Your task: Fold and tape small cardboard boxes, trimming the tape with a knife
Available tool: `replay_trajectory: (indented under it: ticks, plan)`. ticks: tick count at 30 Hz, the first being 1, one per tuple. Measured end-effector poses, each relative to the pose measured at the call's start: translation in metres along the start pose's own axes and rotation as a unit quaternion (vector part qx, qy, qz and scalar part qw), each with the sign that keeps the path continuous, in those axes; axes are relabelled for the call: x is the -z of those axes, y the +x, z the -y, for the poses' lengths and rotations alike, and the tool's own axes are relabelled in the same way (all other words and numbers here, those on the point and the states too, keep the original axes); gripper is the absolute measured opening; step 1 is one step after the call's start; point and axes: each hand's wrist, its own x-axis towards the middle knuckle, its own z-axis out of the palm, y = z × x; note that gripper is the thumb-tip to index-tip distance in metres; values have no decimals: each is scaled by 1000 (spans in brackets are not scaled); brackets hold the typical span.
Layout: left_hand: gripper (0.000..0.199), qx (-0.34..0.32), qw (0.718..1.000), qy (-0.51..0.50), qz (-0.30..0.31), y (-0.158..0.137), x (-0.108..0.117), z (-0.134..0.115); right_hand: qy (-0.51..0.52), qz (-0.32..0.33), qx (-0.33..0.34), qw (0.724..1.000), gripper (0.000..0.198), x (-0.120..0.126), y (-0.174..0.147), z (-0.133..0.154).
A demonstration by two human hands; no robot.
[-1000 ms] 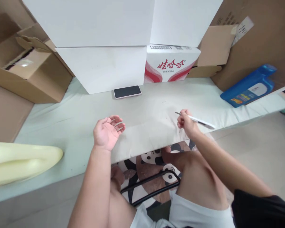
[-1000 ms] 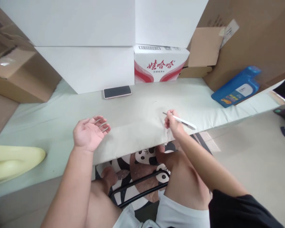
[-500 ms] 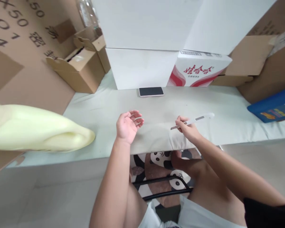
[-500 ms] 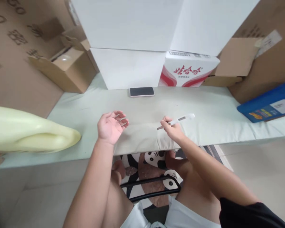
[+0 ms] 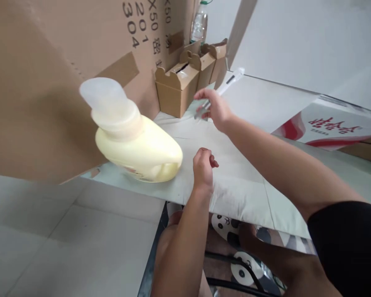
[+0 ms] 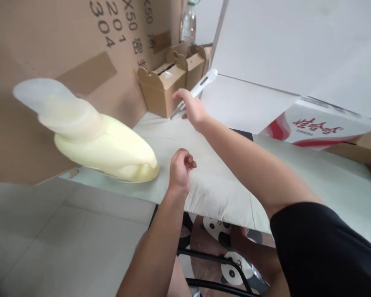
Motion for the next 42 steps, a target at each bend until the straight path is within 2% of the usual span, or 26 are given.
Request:
replay_trajectory:
  ticks: [3,5,7,9,13,16,18,21,25,27,29,32,35,38,42]
  plan:
    - [28,-27,1000,2,4,1,5,-6,-51,26,18,998,36,-34,60,0]
    - [29,-22,999,25,19,0,7,-9,-67,31,6,997,40,-50,83,-5]
    - [29,-20,998,45,27,-2,9,-11,-67,27,-15,997,43,-58,88,-12]
    - [29,-35,998,44,23,-2,11,-11,-55,15,-22,998,43,-56,79,-16]
    - [26,-101,995,12,-17,0,15,-8,-7,-38,-5,999,50,-26,26,-16]
    - [25,-179,982,7,-66,2,15,-3,10,-80,36,996,56,12,-27,-11]
    - [25,-228,970,9,-79,1,12,2,17,-117,60,991,63,41,-65,-7]
    - [26,-277,957,28,-76,-3,4,7,21,-157,83,984,69,83,-129,-1]
    - [19,-333,934,99,-81,-9,-6,11,2,-197,122,973,61,128,-221,-2]
    - [14,-377,911,160,-53,-9,-9,15,3,-213,145,966,58,142,-262,-9]
    - [26,-433,872,229,-6,-7,-13,21,13,-206,180,962,59,152,-293,-19]
    - [48,-509,796,322,63,-4,-20,34,10,-189,207,960,64,160,-322,-33]
    - [60,-527,741,404,102,-2,-30,46,-22,-201,173,964,66,166,-336,-40]
    - [68,-518,727,438,108,-1,-39,52,-15,-176,178,968,62,174,-342,-43]
    - [63,-515,747,401,123,4,-48,55,1,-116,208,971,57,191,-346,-39]
